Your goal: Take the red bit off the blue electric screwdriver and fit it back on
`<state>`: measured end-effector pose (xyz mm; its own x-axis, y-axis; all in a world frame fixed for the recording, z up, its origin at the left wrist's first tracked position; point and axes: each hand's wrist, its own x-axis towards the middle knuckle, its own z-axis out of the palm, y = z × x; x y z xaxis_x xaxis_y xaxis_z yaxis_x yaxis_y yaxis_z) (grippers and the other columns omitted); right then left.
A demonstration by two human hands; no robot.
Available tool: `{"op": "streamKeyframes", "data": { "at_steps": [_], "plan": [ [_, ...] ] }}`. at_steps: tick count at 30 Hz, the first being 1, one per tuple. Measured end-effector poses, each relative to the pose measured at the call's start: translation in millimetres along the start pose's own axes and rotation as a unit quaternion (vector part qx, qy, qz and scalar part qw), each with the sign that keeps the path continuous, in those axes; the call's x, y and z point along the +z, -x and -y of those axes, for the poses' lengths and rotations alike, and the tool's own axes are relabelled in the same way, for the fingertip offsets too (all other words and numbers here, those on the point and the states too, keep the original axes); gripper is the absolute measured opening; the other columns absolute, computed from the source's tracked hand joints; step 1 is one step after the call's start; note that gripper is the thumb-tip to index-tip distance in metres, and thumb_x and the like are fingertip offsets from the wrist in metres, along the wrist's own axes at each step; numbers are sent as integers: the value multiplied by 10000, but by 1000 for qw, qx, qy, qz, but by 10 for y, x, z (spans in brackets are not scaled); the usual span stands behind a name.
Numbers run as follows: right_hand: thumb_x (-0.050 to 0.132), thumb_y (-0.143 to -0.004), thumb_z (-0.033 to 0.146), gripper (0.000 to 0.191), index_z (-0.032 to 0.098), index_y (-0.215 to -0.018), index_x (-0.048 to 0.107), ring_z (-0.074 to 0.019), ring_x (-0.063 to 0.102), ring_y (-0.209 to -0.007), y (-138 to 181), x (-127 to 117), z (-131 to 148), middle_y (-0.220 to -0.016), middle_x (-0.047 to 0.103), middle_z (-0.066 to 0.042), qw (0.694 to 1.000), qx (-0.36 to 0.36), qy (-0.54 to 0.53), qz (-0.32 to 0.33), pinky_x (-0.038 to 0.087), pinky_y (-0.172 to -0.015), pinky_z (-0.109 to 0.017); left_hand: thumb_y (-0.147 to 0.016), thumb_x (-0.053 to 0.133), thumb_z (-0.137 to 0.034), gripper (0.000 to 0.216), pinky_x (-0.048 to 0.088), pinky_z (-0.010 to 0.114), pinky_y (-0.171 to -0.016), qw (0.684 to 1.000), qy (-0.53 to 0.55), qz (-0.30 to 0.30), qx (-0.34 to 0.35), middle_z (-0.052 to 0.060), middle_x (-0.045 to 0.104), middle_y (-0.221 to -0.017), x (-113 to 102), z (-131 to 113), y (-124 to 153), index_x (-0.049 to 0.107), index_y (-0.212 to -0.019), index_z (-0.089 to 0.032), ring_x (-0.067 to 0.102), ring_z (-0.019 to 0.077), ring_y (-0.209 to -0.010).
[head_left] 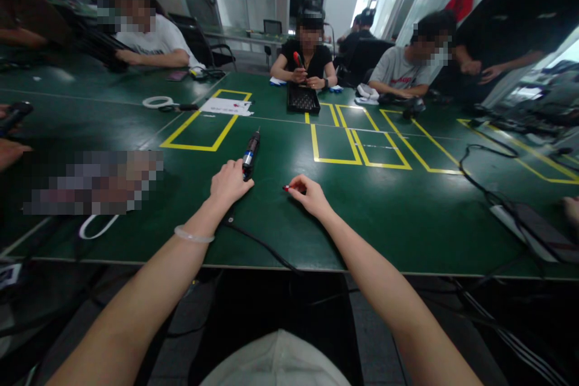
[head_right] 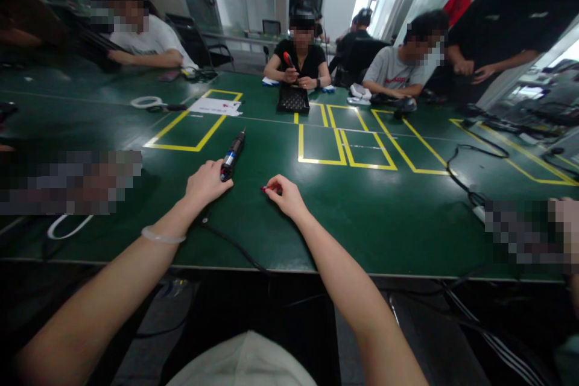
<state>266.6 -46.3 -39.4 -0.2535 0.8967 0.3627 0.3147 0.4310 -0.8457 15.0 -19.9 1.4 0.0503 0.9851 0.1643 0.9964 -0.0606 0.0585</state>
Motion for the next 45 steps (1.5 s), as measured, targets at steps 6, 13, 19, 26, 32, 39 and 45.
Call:
{"op": "streamKeyframes", "data": {
  "at_steps": [6, 13, 19, 26, 32, 39, 45],
  "plan": [
    [607, -881, 322, 117, 205, -885, 606, -158, 574, -758, 1, 11, -22, -861, 635, -17, 998, -37, 41, -6, 463, -750, -294, -888, 543, -459, 569, 516, 374, -844, 997, -1, -2, 83, 145, 584, -1251, 9, -349, 150, 462, -1374, -175, 574, 297, -1130],
    [598, -902, 279, 70, 211, -883, 603, -171, 579, -794, 1, 17, 8, -887, 620, -28, 994, -51, 96, 7, 460, -764, -294, -906, 547, -513, 650, 497, 387, -860, 986, 25, -3, 166, 157, 572, -1264, 30, -583, 287, 412, -1436, -163, 555, 308, -1148],
    [636, -892, 233, 32, 219, -876, 613, -166, 552, -765, 20, 24, 36, -873, 580, -16, 986, -46, 154, 35, 446, -766, -291, -883, 589, -499, 665, 491, 387, -874, 980, 42, 13, 193, 153, 568, -1301, 11, -689, 345, 404, -1446, -198, 552, 302, -1161],
    [606, -937, 272, 114, 200, -875, 668, -162, 549, -759, 9, 21, 34, -870, 579, -32, 987, -55, 148, 18, 428, -737, -289, -924, 522, -497, 596, 486, 376, -869, 981, 46, 9, 187, 144, 574, -1295, -19, -709, 369, 424, -1432, -201, 557, 289, -1149],
    [569, -957, 277, 165, 204, -877, 694, -179, 571, -788, 15, -2, 52, -838, 630, -40, 988, -58, 144, 19, 427, -751, -302, -963, 447, -490, 535, 492, 373, -845, 984, 46, 0, 171, 137, 577, -1262, -25, -723, 380, 448, -1422, -216, 568, 277, -1121],
    [557, -955, 266, 141, 209, -938, 685, -171, 566, -777, 27, -23, 73, -867, 621, -37, 989, -55, 134, 4, 426, -733, -291, -975, 419, -527, 538, 486, 376, -836, 986, 33, 0, 164, 139, 576, -1240, -7, -715, 346, 460, -1416, -220, 570, 280, -1086],
    [555, -952, 266, 153, 209, -881, 678, -169, 559, -763, 19, -54, 59, -839, 617, -31, 989, -43, 142, -5, 422, -725, -287, -959, 466, -537, 589, 465, 381, -896, 991, 30, 2, 127, 160, 557, -1297, 7, -633, 243, 445, -1436, -193, 543, 301, -1142]
  ]
}}
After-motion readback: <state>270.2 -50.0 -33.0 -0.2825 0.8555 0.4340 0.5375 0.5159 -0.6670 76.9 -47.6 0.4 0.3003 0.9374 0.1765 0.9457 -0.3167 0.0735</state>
